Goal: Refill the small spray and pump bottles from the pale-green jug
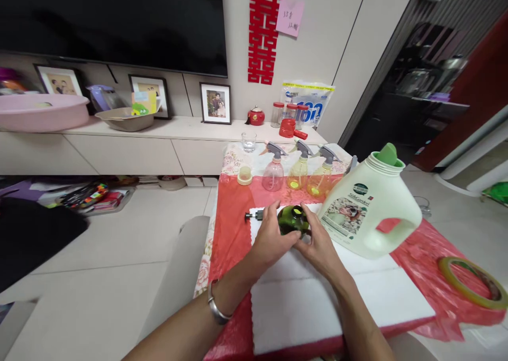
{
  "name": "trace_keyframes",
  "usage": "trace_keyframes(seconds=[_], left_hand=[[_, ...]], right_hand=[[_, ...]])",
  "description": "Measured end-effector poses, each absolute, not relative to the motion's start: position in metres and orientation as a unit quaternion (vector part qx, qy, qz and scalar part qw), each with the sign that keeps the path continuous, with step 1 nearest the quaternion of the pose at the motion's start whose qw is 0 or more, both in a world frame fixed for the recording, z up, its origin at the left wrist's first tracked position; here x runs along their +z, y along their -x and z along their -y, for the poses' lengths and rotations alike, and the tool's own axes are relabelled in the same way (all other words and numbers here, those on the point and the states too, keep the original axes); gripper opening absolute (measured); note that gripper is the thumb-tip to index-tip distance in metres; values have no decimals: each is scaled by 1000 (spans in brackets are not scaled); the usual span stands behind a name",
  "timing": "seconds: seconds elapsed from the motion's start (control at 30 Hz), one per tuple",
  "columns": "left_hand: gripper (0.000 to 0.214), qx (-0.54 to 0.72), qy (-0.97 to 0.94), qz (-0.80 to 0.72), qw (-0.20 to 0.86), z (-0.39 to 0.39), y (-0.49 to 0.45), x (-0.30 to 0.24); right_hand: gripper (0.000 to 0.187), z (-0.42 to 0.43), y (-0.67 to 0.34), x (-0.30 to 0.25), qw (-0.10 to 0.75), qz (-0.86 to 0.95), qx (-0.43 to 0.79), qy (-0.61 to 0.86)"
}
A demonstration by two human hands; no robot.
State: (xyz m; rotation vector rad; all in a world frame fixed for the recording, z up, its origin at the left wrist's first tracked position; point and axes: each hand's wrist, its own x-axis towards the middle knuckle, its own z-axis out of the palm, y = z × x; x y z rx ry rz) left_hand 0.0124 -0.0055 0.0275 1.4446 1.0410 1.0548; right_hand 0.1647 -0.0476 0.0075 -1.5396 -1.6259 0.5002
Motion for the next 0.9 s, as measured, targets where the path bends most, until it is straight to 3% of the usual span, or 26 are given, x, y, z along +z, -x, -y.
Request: trace_keyframes(seconds=[0.13,0.27,0.33,0.43,0.5,0.57,0.7,0.9], left_hand=[[80,430,-633,-435,474,8,-27,25],[82,445,-648,-422,453,8,-29,14],[84,439,-653,-422,451,7,-28,10],[85,439,-656,-419,449,5,-27,7],[83,449,-655,-414,444,5,-26,5],[83,453,-655,-410,444,4,-25,3],[85,450,-660,-402,447,2,-24,-1],[83,454,-675,-388,432,-1,-24,-4]], right_hand=[[79,60,-178,19,388,649,195,625],[60,88,-198,53,406,639,193,624],[47,102,-208,70,507,593,149,608],[36,114,-226,85,711,427,-30,559],[36,116,-244,83,771,327,-126,532],[45,115,-265,74,773,285,-135,551],[67,110,-299,45,732,292,16,616],[51,99,-311,21,675,323,24,663]])
